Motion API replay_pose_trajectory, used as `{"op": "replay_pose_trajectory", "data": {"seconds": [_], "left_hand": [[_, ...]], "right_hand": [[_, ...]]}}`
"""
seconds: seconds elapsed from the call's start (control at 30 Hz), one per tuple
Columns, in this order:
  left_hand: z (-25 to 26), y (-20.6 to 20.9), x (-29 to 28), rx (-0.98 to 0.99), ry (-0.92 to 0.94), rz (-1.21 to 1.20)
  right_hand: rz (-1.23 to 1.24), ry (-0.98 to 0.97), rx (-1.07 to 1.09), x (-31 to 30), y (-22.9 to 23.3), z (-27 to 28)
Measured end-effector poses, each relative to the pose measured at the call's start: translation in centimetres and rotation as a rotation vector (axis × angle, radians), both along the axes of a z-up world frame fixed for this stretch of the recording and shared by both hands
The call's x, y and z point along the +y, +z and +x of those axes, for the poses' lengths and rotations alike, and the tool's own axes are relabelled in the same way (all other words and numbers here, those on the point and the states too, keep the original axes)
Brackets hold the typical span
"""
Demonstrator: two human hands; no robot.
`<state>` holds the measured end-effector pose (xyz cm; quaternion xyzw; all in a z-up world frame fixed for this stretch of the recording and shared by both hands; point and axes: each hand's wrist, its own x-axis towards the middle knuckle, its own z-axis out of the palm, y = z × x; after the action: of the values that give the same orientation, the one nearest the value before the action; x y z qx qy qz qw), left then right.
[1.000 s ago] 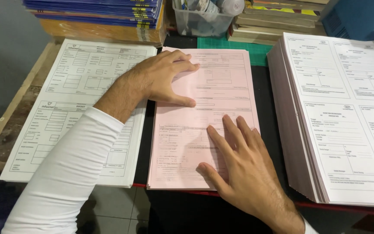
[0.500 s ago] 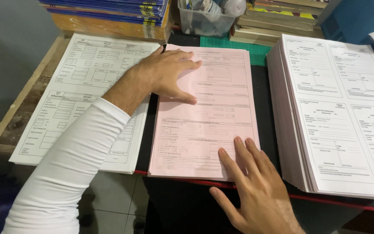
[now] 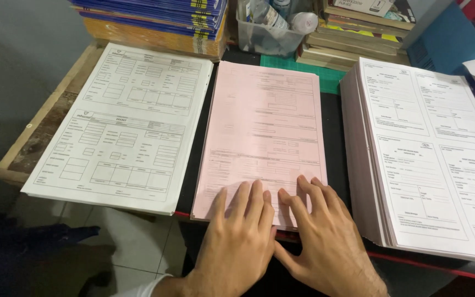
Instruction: Sorting and organizing various stacks of printed forms and documents on a desk
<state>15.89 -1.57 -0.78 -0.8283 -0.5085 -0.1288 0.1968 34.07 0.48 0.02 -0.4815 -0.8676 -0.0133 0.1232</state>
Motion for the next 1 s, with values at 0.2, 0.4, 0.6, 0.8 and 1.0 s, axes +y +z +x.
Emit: {"op": "replay_pose_trajectory", "data": {"seconds": [0.2,0.4,0.6,0.8,1.0], "left_hand": [[-0.1,-3.8,-1.3,-0.228,0.049,0.013],[-0.4,-3.5,-1.5,-0.174,0.081,0.038],[-0.8,-2.6,-1.8,-0.179,0.026,-0.015],[-0.6,-1.5,-2.0,-0.242,-0.028,-0.100],[0.1,0.3,-1.2,-0.290,-0.010,-0.231]], "right_hand": [[0.088,-0.001,-0.106,-0.3,-1.3,-0.2],[0.220,0.085,-0.249,-1.2,-1.9,0.0],[0.098,0.029,-0.099,-4.7,0.7,2.9],[0.252,-0.254,0.353,-6.4,6.8,5.2],[0.323,-0.329,0.301,-4.0,5.0,10.1]]}}
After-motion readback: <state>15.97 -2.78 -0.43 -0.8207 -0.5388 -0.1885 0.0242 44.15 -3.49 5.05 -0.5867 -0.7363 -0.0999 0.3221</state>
